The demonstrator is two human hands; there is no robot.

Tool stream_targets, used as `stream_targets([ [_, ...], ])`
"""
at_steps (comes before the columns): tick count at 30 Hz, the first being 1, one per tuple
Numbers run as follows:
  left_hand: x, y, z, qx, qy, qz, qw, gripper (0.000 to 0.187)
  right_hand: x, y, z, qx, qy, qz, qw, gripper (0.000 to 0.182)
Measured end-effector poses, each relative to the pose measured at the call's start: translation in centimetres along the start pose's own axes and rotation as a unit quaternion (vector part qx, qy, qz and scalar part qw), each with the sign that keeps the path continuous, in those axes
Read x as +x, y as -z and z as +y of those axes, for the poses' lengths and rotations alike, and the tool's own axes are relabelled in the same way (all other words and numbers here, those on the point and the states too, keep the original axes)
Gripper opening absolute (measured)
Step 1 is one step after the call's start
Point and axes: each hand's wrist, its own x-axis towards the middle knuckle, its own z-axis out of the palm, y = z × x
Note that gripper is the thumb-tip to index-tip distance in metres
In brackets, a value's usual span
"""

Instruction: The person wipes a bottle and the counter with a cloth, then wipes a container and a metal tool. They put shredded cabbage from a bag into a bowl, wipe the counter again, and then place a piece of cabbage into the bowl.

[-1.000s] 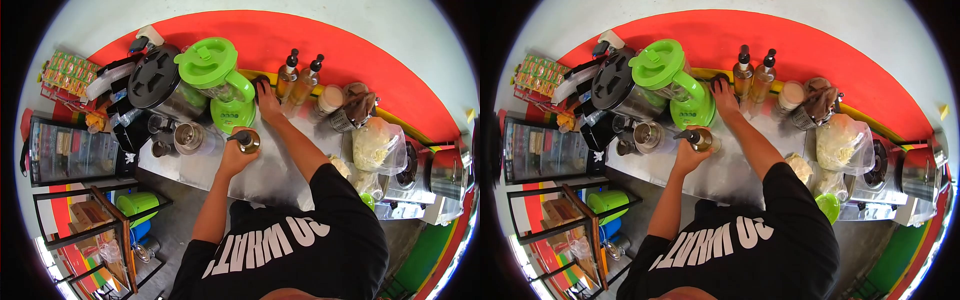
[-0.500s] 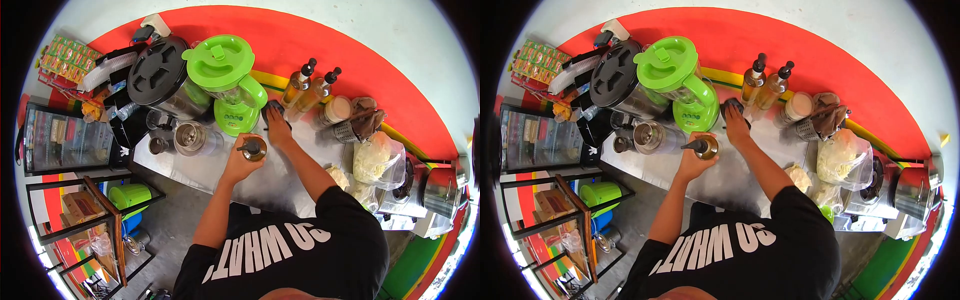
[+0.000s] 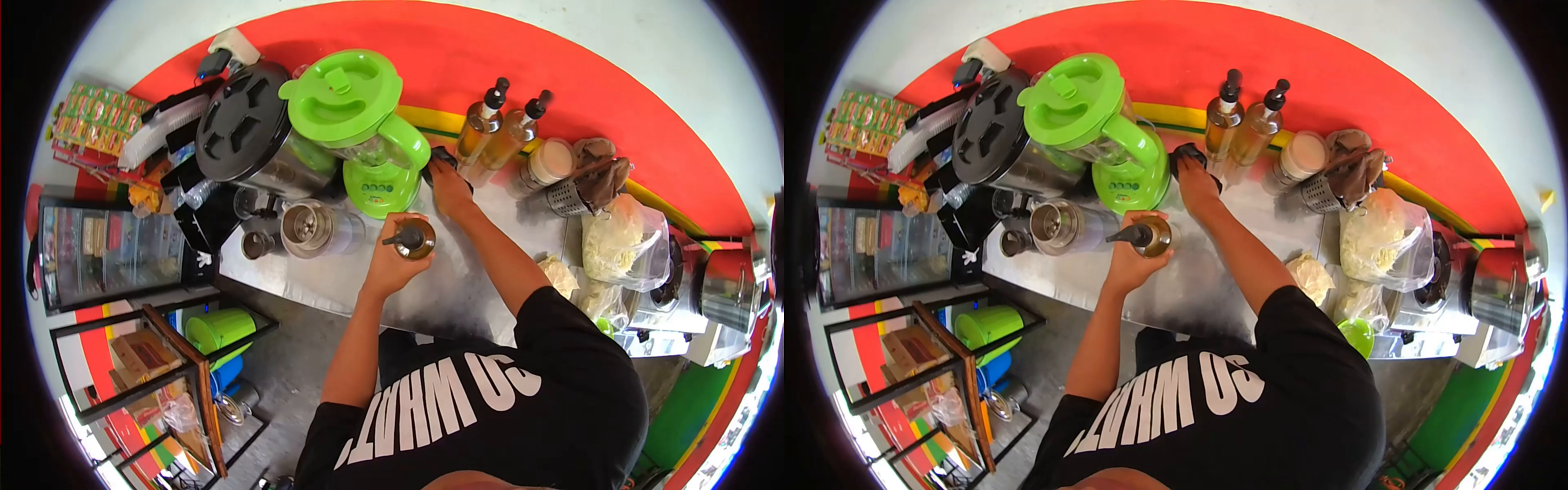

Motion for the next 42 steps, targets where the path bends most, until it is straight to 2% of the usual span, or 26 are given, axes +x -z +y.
stream_targets([
  [3, -0.3, -0.3, -0.3, -0.004, 0.008, -0.005, 1.0, 0.063, 2.2, -0.5, 0.3, -0.055, 0.026, 0.011, 0.998, 0.048],
  [5, -0.3, -0.3, 0.0, -0.012, 0.029, -0.012, 0.999, 0.066, 5.1, -1.4, 0.5, -0.035, 0.013, 0.02, 0.999, 0.047],
  [8, -0.4, -0.5, -0.2, -0.036, 0.031, -0.005, 0.999, 0.067, 9.1, -2.9, 1.4, -0.027, 0.042, 0.037, 0.998, 0.049],
  [10, -0.3, -0.5, -0.4, -0.031, 0.033, -0.011, 0.999, 0.068, 9.8, -2.2, 1.0, -0.052, 0.088, 0.028, 0.994, 0.043],
  [14, -0.3, -0.4, -1.0, -0.033, 0.02, -0.013, 0.999, 0.069, 7.7, 0.1, 0.1, -0.016, 0.064, 0.02, 0.998, 0.04],
  [16, -0.4, -0.5, -1.1, -0.038, 0.014, -0.008, 0.999, 0.07, 6.3, 0.2, 0.2, -0.003, 0.001, -0.045, 0.999, 0.039],
  [19, -0.2, -0.7, -1.4, -0.039, 0.002, -0.002, 0.999, 0.07, 4.3, -1.3, 0.9, -0.012, 0.019, 0.006, 1.0, 0.039],
  [23, -0.3, -0.5, -1.3, -0.027, 0.0, -0.004, 1.0, 0.071, 6.0, -0.8, 0.6, 0.002, 0.027, 0.017, 0.999, 0.04],
  [27, -0.2, -0.6, -1.3, -0.044, 0.007, -0.004, 0.999, 0.071, 9.1, 0.6, -0.7, -0.023, 0.013, -0.054, 0.998, 0.044],
  [30, 0.0, -0.4, -1.6, -0.03, 0.009, -0.009, 0.999, 0.071, 10.6, -0.1, 0.2, -0.022, 0.048, -0.065, 0.996, 0.045],
  [32, 0.0, -0.3, -1.9, -0.035, -0.008, -0.019, 0.999, 0.07, 10.5, -2.5, 1.9, -0.103, 0.125, -0.011, 0.987, 0.049],
  [33, 0.0, -0.3, -2.0, -0.037, -0.008, -0.018, 0.999, 0.07, 9.5, -2.3, 2.1, -0.104, 0.125, -0.013, 0.987, 0.049],
  [35, 0.0, -0.3, -2.1, -0.044, -0.009, -0.018, 0.999, 0.071, 6.1, -2.0, 1.7, -0.008, 0.067, 0.007, 0.998, 0.051],
  [39, 0.0, -0.2, -1.8, -0.034, -0.019, -0.022, 0.999, 0.071, 0.4, -2.3, 0.7, -0.024, 0.023, 0.001, 0.999, 0.061],
  [41, -0.1, -0.3, -1.6, -0.05, 0.008, -0.021, 0.998, 0.071, -0.1, -2.2, 0.5, -0.025, 0.006, 0.006, 1.0, 0.063],
  [42, 0.0, -0.3, -1.5, -0.05, 0.004, -0.02, 0.999, 0.071, 1.0, -2.1, 0.4, -0.003, -0.012, -0.004, 1.0, 0.05],
])
